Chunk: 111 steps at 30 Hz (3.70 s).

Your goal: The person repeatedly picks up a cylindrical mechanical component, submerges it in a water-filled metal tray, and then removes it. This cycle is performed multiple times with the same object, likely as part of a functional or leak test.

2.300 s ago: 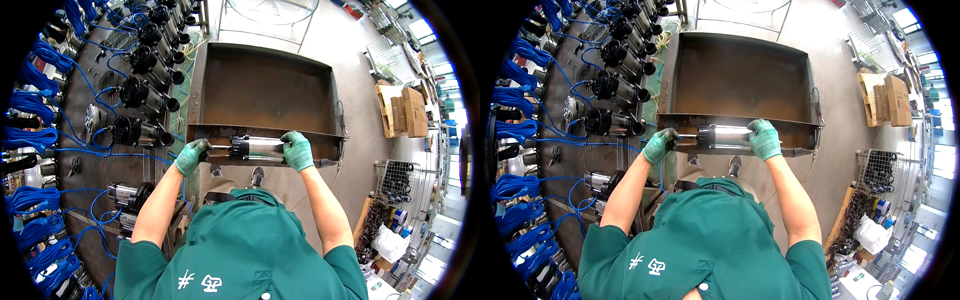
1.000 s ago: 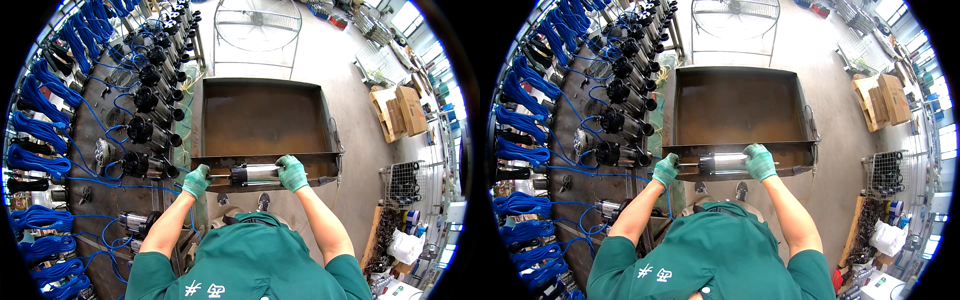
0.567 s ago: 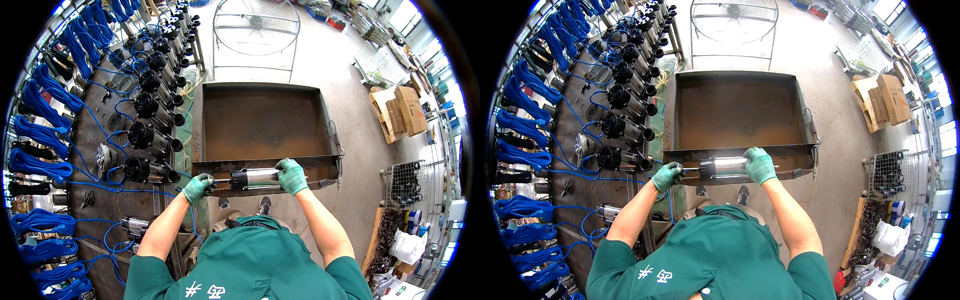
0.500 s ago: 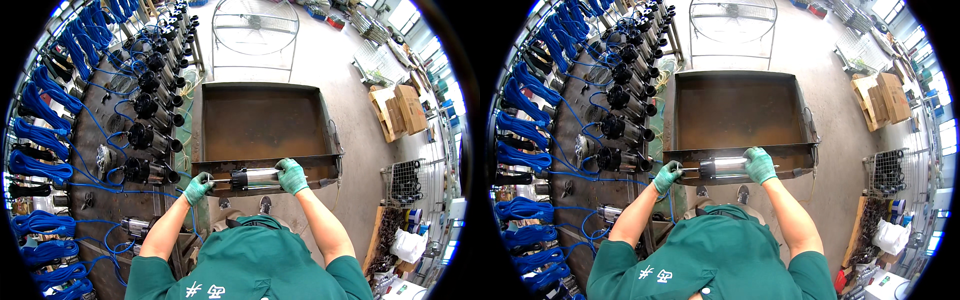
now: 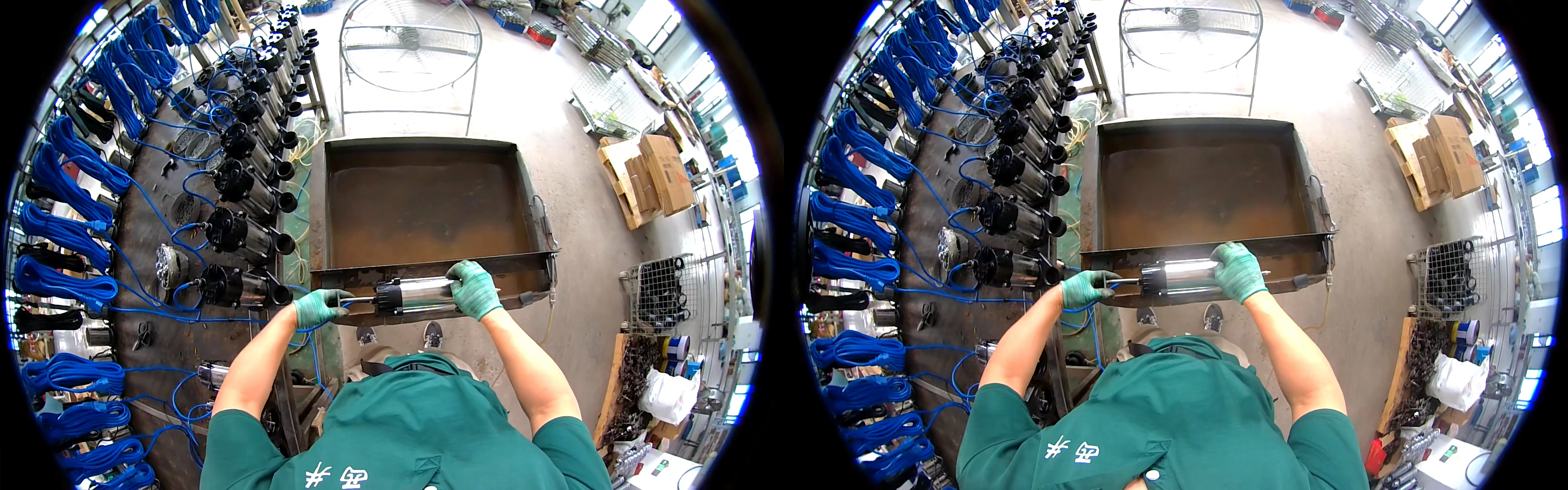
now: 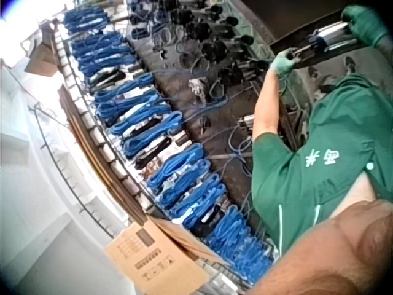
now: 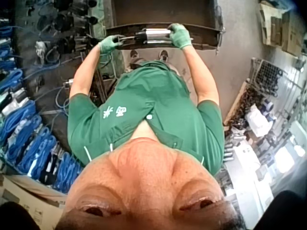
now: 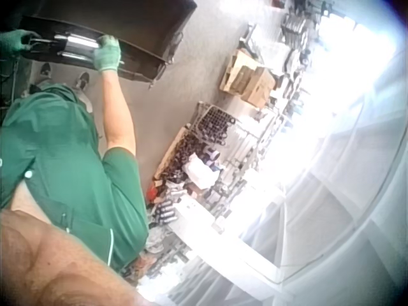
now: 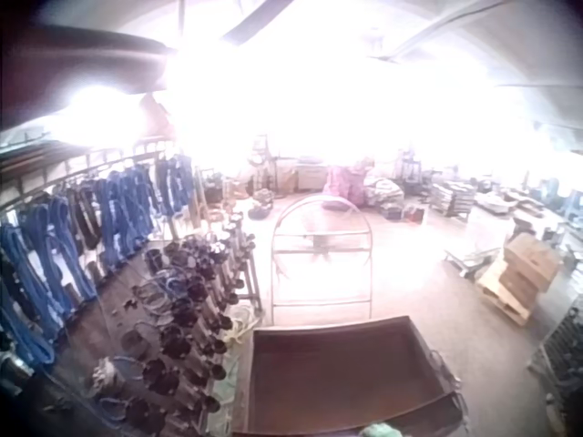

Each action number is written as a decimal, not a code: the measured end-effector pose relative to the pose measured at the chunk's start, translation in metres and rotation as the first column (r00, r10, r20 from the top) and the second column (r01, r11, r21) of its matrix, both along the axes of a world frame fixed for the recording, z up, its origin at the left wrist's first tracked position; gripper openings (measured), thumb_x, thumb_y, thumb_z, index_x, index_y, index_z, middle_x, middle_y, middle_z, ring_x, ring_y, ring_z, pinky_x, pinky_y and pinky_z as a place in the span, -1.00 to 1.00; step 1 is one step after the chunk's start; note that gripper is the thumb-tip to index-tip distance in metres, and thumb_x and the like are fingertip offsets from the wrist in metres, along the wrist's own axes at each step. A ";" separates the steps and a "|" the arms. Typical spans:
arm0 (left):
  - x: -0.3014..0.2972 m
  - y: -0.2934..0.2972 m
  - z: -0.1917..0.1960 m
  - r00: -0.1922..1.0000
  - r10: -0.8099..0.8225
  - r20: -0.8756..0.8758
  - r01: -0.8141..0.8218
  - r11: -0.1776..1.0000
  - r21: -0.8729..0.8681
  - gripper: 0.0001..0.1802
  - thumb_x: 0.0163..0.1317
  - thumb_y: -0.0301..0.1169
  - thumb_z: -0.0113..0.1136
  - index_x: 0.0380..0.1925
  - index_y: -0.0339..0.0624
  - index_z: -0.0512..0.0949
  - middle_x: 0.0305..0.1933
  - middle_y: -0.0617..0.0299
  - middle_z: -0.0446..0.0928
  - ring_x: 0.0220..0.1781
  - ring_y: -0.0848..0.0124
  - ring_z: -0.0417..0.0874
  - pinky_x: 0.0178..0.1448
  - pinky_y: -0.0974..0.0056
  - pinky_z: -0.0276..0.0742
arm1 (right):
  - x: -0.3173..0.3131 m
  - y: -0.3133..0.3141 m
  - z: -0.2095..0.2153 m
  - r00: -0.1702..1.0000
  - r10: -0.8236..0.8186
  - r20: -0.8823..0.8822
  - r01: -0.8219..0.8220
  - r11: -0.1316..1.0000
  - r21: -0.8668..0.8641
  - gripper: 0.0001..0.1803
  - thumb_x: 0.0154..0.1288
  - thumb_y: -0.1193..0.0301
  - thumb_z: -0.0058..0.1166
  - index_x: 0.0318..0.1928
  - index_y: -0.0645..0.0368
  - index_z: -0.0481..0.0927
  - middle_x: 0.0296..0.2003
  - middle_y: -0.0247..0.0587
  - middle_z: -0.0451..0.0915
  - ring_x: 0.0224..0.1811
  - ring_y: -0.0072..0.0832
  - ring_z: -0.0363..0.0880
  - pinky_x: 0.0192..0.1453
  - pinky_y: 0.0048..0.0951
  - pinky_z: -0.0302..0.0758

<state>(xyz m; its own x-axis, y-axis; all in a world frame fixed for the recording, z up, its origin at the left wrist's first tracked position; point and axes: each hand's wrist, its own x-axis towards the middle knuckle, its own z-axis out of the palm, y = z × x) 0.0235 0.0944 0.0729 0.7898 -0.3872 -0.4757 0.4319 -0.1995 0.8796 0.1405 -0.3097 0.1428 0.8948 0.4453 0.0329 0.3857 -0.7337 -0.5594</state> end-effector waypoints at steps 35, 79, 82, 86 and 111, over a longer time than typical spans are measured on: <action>-0.002 -0.006 -0.001 0.857 0.199 -0.475 -0.261 0.963 -0.067 -0.81 0.44 -0.34 0.30 -0.06 -0.14 0.55 -0.31 0.30 0.57 -0.43 0.55 0.48 -0.41 0.34 0.44 | 0.002 -0.004 0.003 1.000 0.011 -0.003 -0.011 0.999 -0.047 -0.84 0.17 0.49 0.20 -0.23 0.10 0.73 -0.15 -0.04 0.72 0.03 -0.06 0.67 0.17 -0.09 0.62; -0.078 -0.051 -0.019 0.627 0.528 0.573 -0.771 0.526 0.358 -0.20 0.29 -0.60 0.36 0.52 -0.02 0.32 0.05 0.24 0.57 -0.04 0.42 0.55 0.14 0.29 0.53 | 0.021 -0.219 -0.074 0.624 -0.765 0.160 0.723 0.643 0.253 -0.64 0.34 0.30 0.18 0.04 0.27 0.58 -0.05 0.19 0.62 0.03 0.13 0.60 0.21 0.03 0.53; -0.086 -0.067 -0.018 0.607 0.571 0.552 -0.787 0.530 0.317 -0.27 0.41 -0.61 0.23 0.54 -0.03 0.27 0.04 0.25 0.57 -0.02 0.46 0.56 0.17 0.31 0.54 | 0.006 -0.291 -0.136 0.415 -0.906 -0.079 0.909 0.410 0.069 -0.46 0.23 0.19 0.36 0.03 0.30 0.48 -0.12 0.20 0.60 -0.05 0.14 0.63 0.13 0.03 0.56; -0.080 -0.099 0.005 0.622 0.564 0.543 -0.755 0.617 0.223 -0.33 0.47 -0.62 0.15 0.54 -0.05 0.28 0.02 0.29 0.56 -0.03 0.50 0.54 0.15 0.36 0.52 | 0.025 -0.291 -0.118 0.335 -0.590 -0.734 0.909 0.407 0.088 -0.62 0.43 0.13 0.17 0.01 0.15 0.51 -0.33 -0.12 0.59 -0.45 -0.28 0.52 -0.30 -0.10 0.52; -0.025 -0.113 0.057 0.185 0.932 -0.313 -0.959 0.101 -0.265 -0.64 0.60 -0.06 0.08 -0.25 -0.09 0.52 -0.61 0.42 0.23 -0.67 0.56 0.14 -0.60 0.37 0.06 | -0.062 0.025 0.040 0.955 0.284 0.089 -0.297 0.904 0.306 -0.66 0.33 0.38 0.29 0.08 0.17 0.64 -0.18 0.01 0.68 -0.19 -0.01 0.70 -0.06 -0.06 0.66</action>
